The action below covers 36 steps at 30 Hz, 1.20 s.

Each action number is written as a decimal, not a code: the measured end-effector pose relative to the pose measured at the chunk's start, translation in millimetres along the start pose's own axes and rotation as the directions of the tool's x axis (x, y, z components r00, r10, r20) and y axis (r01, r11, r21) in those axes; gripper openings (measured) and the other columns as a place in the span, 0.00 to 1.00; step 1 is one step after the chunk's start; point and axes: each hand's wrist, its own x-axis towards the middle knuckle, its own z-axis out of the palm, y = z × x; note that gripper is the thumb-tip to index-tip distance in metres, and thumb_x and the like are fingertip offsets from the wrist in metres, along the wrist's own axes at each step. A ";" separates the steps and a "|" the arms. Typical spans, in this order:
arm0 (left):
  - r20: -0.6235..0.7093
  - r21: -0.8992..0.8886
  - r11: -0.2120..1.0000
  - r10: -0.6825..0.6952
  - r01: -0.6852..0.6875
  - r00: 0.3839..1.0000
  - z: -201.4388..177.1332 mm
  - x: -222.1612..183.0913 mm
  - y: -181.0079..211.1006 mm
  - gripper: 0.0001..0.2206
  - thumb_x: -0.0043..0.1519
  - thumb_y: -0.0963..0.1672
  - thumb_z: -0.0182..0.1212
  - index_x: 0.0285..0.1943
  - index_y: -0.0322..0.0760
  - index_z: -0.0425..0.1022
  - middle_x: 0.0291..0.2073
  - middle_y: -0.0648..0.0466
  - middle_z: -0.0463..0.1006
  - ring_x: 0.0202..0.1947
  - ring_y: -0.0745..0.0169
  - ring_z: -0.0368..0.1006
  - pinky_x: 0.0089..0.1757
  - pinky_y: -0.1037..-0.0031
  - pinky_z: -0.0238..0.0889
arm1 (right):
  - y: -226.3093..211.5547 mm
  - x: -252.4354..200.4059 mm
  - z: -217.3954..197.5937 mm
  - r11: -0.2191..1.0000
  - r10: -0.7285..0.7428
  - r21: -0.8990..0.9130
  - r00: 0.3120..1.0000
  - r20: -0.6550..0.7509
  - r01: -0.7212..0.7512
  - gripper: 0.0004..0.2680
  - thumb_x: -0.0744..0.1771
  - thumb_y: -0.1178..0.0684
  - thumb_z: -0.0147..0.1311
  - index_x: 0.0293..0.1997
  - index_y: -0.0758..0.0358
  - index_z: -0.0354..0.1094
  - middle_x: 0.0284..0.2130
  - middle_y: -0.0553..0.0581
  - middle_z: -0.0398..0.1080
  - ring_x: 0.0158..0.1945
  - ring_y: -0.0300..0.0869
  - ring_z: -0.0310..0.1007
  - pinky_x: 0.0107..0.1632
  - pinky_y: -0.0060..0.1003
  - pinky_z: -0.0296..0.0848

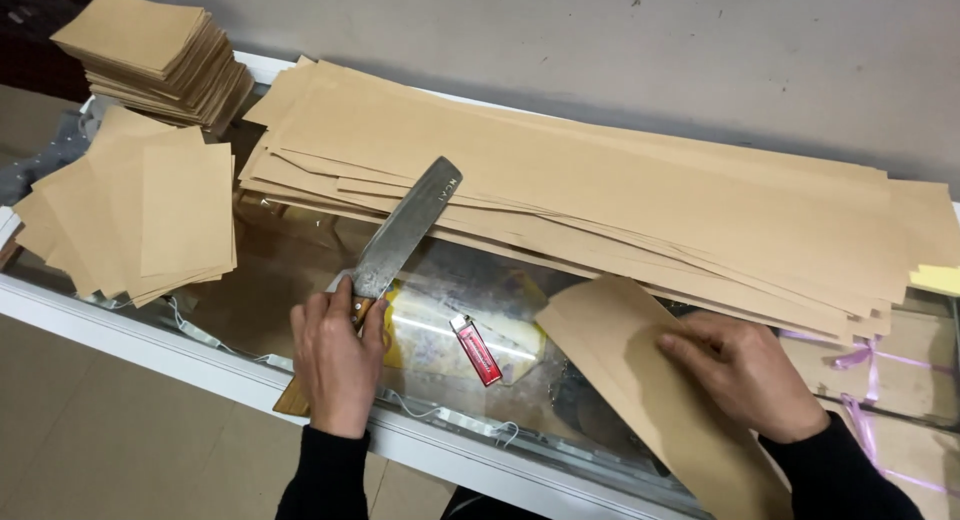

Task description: Folding and cutting brown paper strips into smaller sections using a large knife on a glass counter.

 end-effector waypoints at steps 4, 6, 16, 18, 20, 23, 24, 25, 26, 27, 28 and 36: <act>-0.046 0.134 0.990 0.040 -0.034 0.998 -3.6 -6.2 10.1 0.26 0.70 0.54 0.69 0.72 0.37 0.83 0.50 0.42 0.82 0.52 0.39 0.71 0.45 0.48 0.66 | -2.4 0.4 -2.7 0.960 -0.274 -0.089 0.953 -0.131 0.264 0.16 0.71 0.49 0.58 0.68 0.54 0.79 0.65 0.53 0.82 0.67 0.49 0.82 0.71 0.44 0.75; -0.116 0.166 0.982 0.111 -0.091 0.987 -10.9 -11.0 25.9 0.27 0.71 0.57 0.65 0.75 0.44 0.79 0.60 0.42 0.79 0.59 0.42 0.69 0.51 0.54 0.62 | -5.6 -1.6 -5.8 0.963 -0.267 -0.034 0.940 -0.211 0.266 0.15 0.72 0.54 0.55 0.67 0.58 0.79 0.61 0.56 0.84 0.63 0.49 0.83 0.69 0.43 0.76; 0.282 -0.241 0.814 0.580 -0.529 0.764 -16.0 -42.8 82.3 0.12 0.71 0.49 0.67 0.59 0.46 0.88 0.56 0.56 0.82 0.59 0.51 0.73 0.61 0.47 0.62 | -8.0 -0.1 -16.0 0.976 0.042 0.218 0.963 -0.265 0.018 0.19 0.74 0.47 0.64 0.25 0.60 0.62 0.22 0.46 0.53 0.28 0.35 0.51 0.32 0.36 0.51; 0.186 -0.182 0.854 0.516 -0.487 0.836 -22.7 -32.4 75.3 0.13 0.67 0.43 0.71 0.61 0.47 0.88 0.56 0.57 0.87 0.60 0.50 0.77 0.64 0.49 0.64 | -13.1 -0.1 -17.2 0.960 0.068 0.281 0.979 -0.190 -0.012 0.12 0.74 0.47 0.64 0.35 0.63 0.79 0.24 0.47 0.61 0.31 0.35 0.57 0.33 0.34 0.57; 0.111 -0.238 0.871 0.465 -0.431 0.878 -20.2 -29.9 77.0 0.15 0.70 0.46 0.68 0.64 0.44 0.86 0.56 0.54 0.86 0.59 0.51 0.77 0.61 0.49 0.65 | -19.1 3.6 -16.6 0.963 0.052 0.271 0.985 -0.162 -0.006 0.12 0.73 0.47 0.64 0.34 0.63 0.78 0.24 0.48 0.63 0.31 0.35 0.59 0.35 0.35 0.59; 0.258 -0.639 0.769 0.244 -0.024 0.935 -27.3 -38.3 109.8 0.20 0.70 0.47 0.67 0.70 0.40 0.81 0.53 0.52 0.86 0.48 0.58 0.81 0.48 0.61 0.79 | -35.4 7.1 -14.0 0.962 0.012 0.272 0.995 -0.094 0.014 0.14 0.73 0.45 0.64 0.31 0.61 0.74 0.24 0.47 0.64 0.31 0.35 0.60 0.36 0.36 0.61; 0.505 -0.786 0.496 0.170 0.369 0.846 -31.8 -43.0 125.5 0.23 0.67 0.44 0.69 0.73 0.40 0.79 0.49 0.54 0.88 0.37 0.65 0.86 0.39 0.74 0.91 | -42.5 8.2 -12.8 0.958 -0.012 0.285 0.998 -0.055 0.028 0.16 0.74 0.44 0.63 0.28 0.59 0.70 0.24 0.46 0.62 0.31 0.35 0.59 0.35 0.37 0.61; 0.505 -0.785 0.497 0.169 0.370 0.846 -30.9 -47.4 135.4 0.23 0.67 0.44 0.69 0.73 0.40 0.79 0.49 0.54 0.88 0.37 0.65 0.86 0.39 0.74 0.91 | -57.4 7.4 -12.3 0.958 -0.013 0.286 0.998 -0.054 0.028 0.16 0.74 0.44 0.63 0.28 0.59 0.70 0.24 0.46 0.62 0.31 0.35 0.59 0.35 0.37 0.61; 0.563 -0.805 0.362 0.215 0.471 0.798 -29.8 -51.9 145.3 0.17 0.67 0.47 0.70 0.63 0.36 0.80 0.46 0.50 0.90 0.39 0.62 0.88 0.39 0.72 0.89 | -72.3 6.6 -11.7 0.916 0.022 0.399 0.999 0.026 -0.031 0.10 0.73 0.47 0.63 0.38 0.63 0.79 0.31 0.49 0.74 0.36 0.35 0.69 0.39 0.35 0.70; 0.609 -0.793 0.223 0.271 0.567 0.745 -28.3 -56.6 155.5 0.15 0.67 0.49 0.71 0.52 0.33 0.80 0.43 0.47 0.92 0.40 0.60 0.89 0.40 0.71 0.88 | -86.6 5.4 -11.3 0.860 0.049 0.501 0.993 0.110 -0.098 0.10 0.72 0.50 0.62 0.48 0.67 0.87 0.38 0.52 0.86 0.40 0.35 0.79 0.42 0.33 0.79; 0.610 -0.792 0.223 0.270 0.568 0.745 -27.4 -56.0 154.9 0.15 0.67 0.49 0.71 0.52 0.33 0.80 0.43 0.47 0.92 0.40 0.60 0.89 0.40 0.71 0.88 | -83.5 5.9 -8.4 0.860 0.049 0.501 0.993 0.111 -0.099 0.10 0.72 0.50 0.62 0.48 0.67 0.87 0.38 0.52 0.86 0.40 0.35 0.79 0.42 0.33 0.79; 0.339 -0.863 0.308 -0.233 0.400 0.911 -24.9 -24.4 96.9 0.13 0.74 0.49 0.68 0.37 0.42 0.83 0.26 0.60 0.81 0.29 0.71 0.71 0.33 0.75 0.65 | -44.9 -11.7 -20.0 0.914 0.201 0.273 0.919 0.340 -0.301 0.11 0.69 0.45 0.70 0.43 0.64 0.90 0.31 0.50 0.77 0.38 0.35 0.70 0.43 0.31 0.66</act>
